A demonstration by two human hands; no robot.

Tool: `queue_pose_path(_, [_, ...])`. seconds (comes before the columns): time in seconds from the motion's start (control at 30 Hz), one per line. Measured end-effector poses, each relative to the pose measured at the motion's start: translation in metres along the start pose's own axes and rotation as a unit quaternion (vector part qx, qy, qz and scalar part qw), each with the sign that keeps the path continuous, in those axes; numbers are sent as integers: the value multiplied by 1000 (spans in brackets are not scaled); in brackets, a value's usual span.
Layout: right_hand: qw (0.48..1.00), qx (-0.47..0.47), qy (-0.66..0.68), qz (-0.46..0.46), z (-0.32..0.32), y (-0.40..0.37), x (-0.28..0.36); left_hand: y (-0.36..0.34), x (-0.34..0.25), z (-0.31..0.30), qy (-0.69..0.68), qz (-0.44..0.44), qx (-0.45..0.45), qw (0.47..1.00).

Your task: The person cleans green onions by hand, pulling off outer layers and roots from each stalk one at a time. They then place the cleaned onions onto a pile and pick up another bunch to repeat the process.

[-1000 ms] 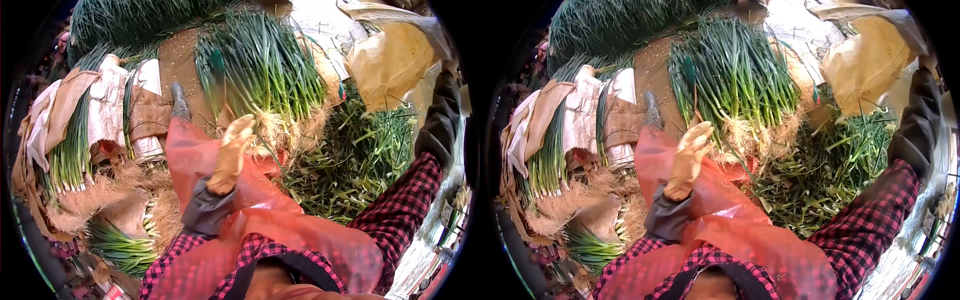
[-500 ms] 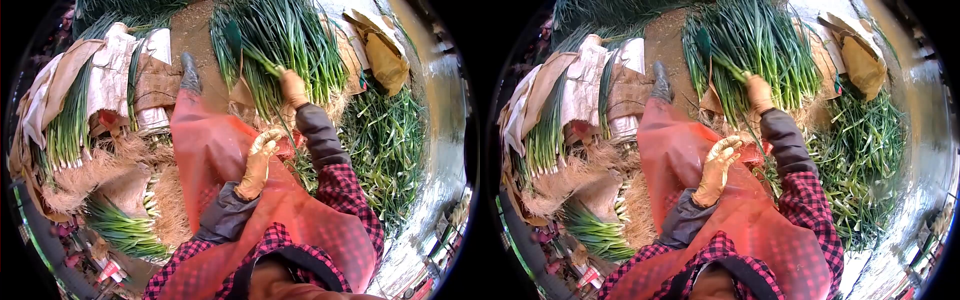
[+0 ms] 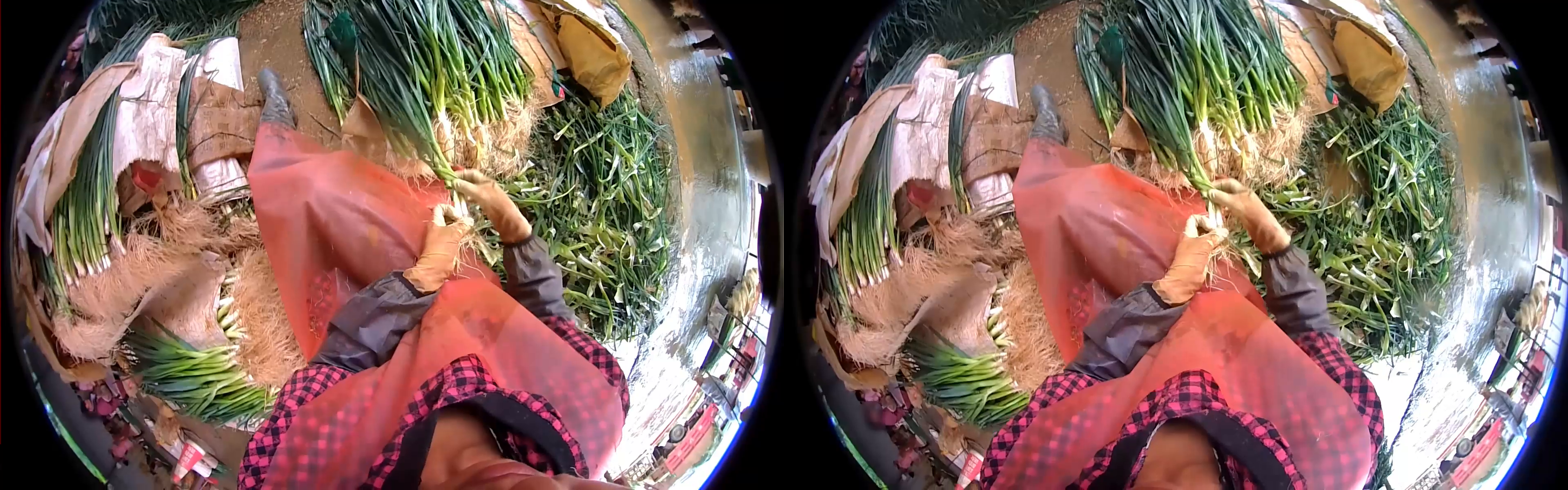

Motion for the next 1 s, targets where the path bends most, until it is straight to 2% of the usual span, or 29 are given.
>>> queue_pose_path(0.07, [999,-4,19,-26,6,27,-24,-5,-2,-4,42,20,-22,999])
queue_pose_path(0.13, [986,-111,-100,-77,7,8,1,-10,-15,-2,79,33,-38,996])
queue_pose_path(0.17, [946,-194,-192,-173,4,1,7,-10,-16,-2,78,36,-38,996])
queue_pose_path(0.27, [982,-171,39,-65,-14,-49,31,0,-20,-1,7,31,-71,997])
queue_pose_path(0.3, [965,-236,67,-90,-38,-69,47,8,-23,-1,-33,46,-64,996])
queue_pose_path(0.33, [943,-299,93,-114,-68,-84,57,12,-25,-3,-73,61,-57,994])
queue_pose_path(0.37, [887,-420,85,-172,-104,-93,55,5,-32,3,-97,62,-17,993])
queue_pose_path(0.4, [811,-534,75,-228,-138,-103,52,-6,-41,6,-97,59,-14,993])
queue_pose_path(0.43, [765,-601,-29,-229,-168,-97,28,-21,-51,13,-107,26,25,994])
queue_pose_path(0.5, [839,-530,-47,-116,-160,-78,7,-47,-63,30,-142,-22,125,982])
queue_pose_path(0.53, [941,-336,-21,-18,-118,-79,27,-68,-77,39,-152,-32,188,970])
queue_pose_path(0.57, [977,-155,144,3,-79,-60,21,-85,-83,48,-201,-67,242,947])
queue_pose_path(0.6, [961,45,273,24,-44,-58,26,-98,-85,52,-247,-102,292,918])
queue_pose_path(0.63, [931,87,351,45,-17,-64,47,-100,-79,48,-226,-117,305,918])
queue_pose_path(0.67, [895,201,397,-36,-12,-59,57,-93,-75,43,-225,-114,304,919])
queue_pose_path(0.73, [972,49,229,-23,-4,-53,76,-83,-63,32,-228,-200,285,909])
queue_pose_path(0.77, [992,-7,126,-7,-4,-48,74,-79,-65,27,-253,-229,188,921])
queue_pose_path(0.8, [987,-76,126,-69,4,-32,59,-80,-81,28,-254,-240,134,927])
queue_pose_path(0.87, [985,-111,16,-130,2,-26,47,-34,-42,3,-132,-105,98,981])
queue_pose_path(0.9, [992,-81,16,-100,6,-21,41,-31,-40,1,-74,-70,71,992])
queue_pose_path(0.93, [992,-80,14,-98,5,-22,39,-25,-36,-1,-76,-72,70,992])
queue_pose_path(1.0, [979,-160,72,-103,-2,-23,45,-16,-37,-2,-171,-137,96,971])
Point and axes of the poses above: each hand's wrist, its own y-axis towards the middle knuckle, its own z-axis out of the palm, x = y × z, the point moved 4 cm from there along y, towards the middle knuckle, and after that the axes turned 15 degrees about -x, right-handed, at the moved point
